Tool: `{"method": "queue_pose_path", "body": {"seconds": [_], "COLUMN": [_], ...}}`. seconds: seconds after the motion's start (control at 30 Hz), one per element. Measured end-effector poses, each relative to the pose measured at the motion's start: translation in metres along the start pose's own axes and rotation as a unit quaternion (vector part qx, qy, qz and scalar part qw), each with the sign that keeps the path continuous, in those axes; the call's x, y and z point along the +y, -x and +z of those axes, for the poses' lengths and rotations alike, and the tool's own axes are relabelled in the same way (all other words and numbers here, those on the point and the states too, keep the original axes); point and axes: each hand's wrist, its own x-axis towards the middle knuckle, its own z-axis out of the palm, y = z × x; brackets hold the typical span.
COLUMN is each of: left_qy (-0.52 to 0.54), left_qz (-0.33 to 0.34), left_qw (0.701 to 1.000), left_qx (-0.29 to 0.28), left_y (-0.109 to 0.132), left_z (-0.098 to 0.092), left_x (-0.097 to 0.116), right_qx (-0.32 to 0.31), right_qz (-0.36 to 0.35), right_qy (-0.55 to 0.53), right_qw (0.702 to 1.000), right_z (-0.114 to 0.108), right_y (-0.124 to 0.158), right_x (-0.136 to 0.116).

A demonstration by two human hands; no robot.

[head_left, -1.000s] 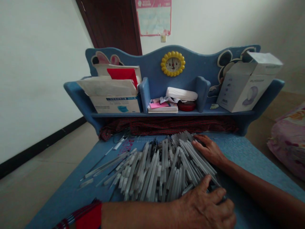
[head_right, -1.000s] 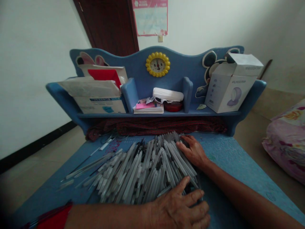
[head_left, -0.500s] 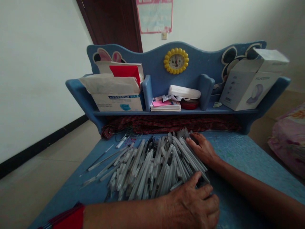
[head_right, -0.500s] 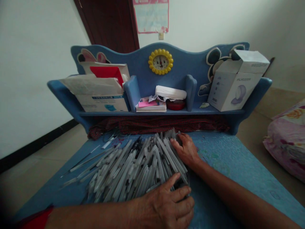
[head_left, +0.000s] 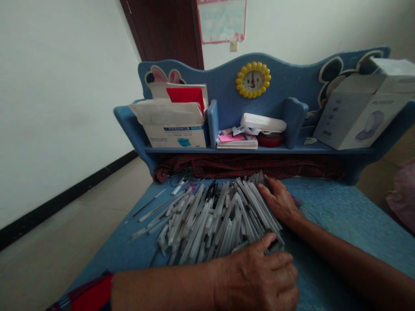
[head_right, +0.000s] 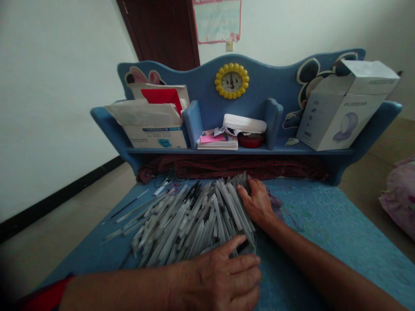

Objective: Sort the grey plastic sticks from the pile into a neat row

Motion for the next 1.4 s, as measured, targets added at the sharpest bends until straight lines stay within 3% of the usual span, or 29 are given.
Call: {"method": "queue_pose_path", "body": {"seconds": [0.03, 0.07, 0.1, 0.13, 0.17, 0.23, 0.3, 0.37, 0.43, 0.53, 0.73, 0.93, 1.0, 1.07, 1.13, 1.23, 1.3, 1.4], "left_qy": [0.006, 0.008, 0.003, -0.012, -0.037, -0.089, -0.089, -0.027, 0.015, 0.051, 0.021, 0.005, -0.028, -0.068, -0.065, 0.0, 0.035, 0.069], "left_qz": [0.02, -0.004, -0.058, -0.155, -0.263, -0.455, -0.592, -0.664, -0.69, -0.668, -0.629, -0.623, -0.599, -0.548, -0.458, -0.243, -0.083, -0.065], "left_qw": [1.0, 0.999, 0.996, 0.984, 0.96, 0.882, 0.801, 0.746, 0.719, 0.736, 0.777, 0.78, 0.799, 0.833, 0.885, 0.966, 0.991, 0.995], "left_qx": [0.015, 0.04, 0.072, 0.083, 0.091, 0.082, 0.027, -0.048, -0.084, -0.092, -0.018, -0.061, -0.048, 0.008, 0.055, 0.086, 0.097, -0.014], "left_y": [0.009, 0.021, 0.036, 0.053, 0.074, 0.117, 0.157, 0.187, 0.203, 0.208, 0.194, 0.18, 0.169, 0.146, 0.112, 0.05, 0.016, -0.008], "left_z": [-0.008, -0.017, -0.027, -0.036, -0.044, -0.056, -0.059, -0.054, -0.044, -0.027, -0.006, -0.009, -0.014, -0.019, -0.02, -0.015, -0.008, 0.004], "left_x": [-0.003, -0.008, -0.015, -0.023, -0.033, -0.054, -0.07, -0.076, -0.075, -0.069, -0.078, -0.096, -0.092, -0.076, -0.047, 0.006, 0.034, 0.049], "right_qx": [-0.004, -0.007, -0.009, -0.01, -0.013, -0.019, -0.022, -0.019, -0.009, 0.002, 0.022, 0.031, 0.029, 0.029, 0.029, 0.022, 0.016, 0.014], "right_qz": [0.001, 0.004, 0.008, 0.011, 0.013, 0.012, 0.009, 0.007, 0.007, 0.005, 0.008, 0.016, 0.021, 0.025, 0.028, 0.038, 0.048, 0.057], "right_qy": [-0.002, -0.005, -0.009, -0.013, -0.018, -0.025, -0.031, -0.034, -0.032, -0.031, -0.008, 0.013, 0.008, -0.007, -0.022, -0.039, -0.048, -0.052], "right_qw": [1.0, 1.0, 1.0, 1.0, 1.0, 0.999, 0.999, 0.999, 0.999, 1.0, 1.0, 0.999, 0.999, 0.999, 0.999, 0.998, 0.998, 0.997], "right_z": [-0.001, -0.001, -0.002, -0.003, -0.003, -0.003, -0.002, -0.001, 0.001, 0.002, 0.007, 0.011, 0.008, 0.005, 0.001, -0.005, -0.01, -0.018], "right_y": [0.001, 0.002, 0.003, 0.003, 0.004, 0.004, 0.004, 0.003, 0.002, 0.001, -0.005, -0.009, -0.009, -0.009, -0.009, -0.011, -0.011, -0.011], "right_x": [0.0, 0.0, 0.0, 0.0, -0.001, -0.001, -0.002, -0.003, -0.003, -0.003, -0.005, -0.007, -0.007, -0.008, -0.008, -0.007, -0.005, 0.002]}}
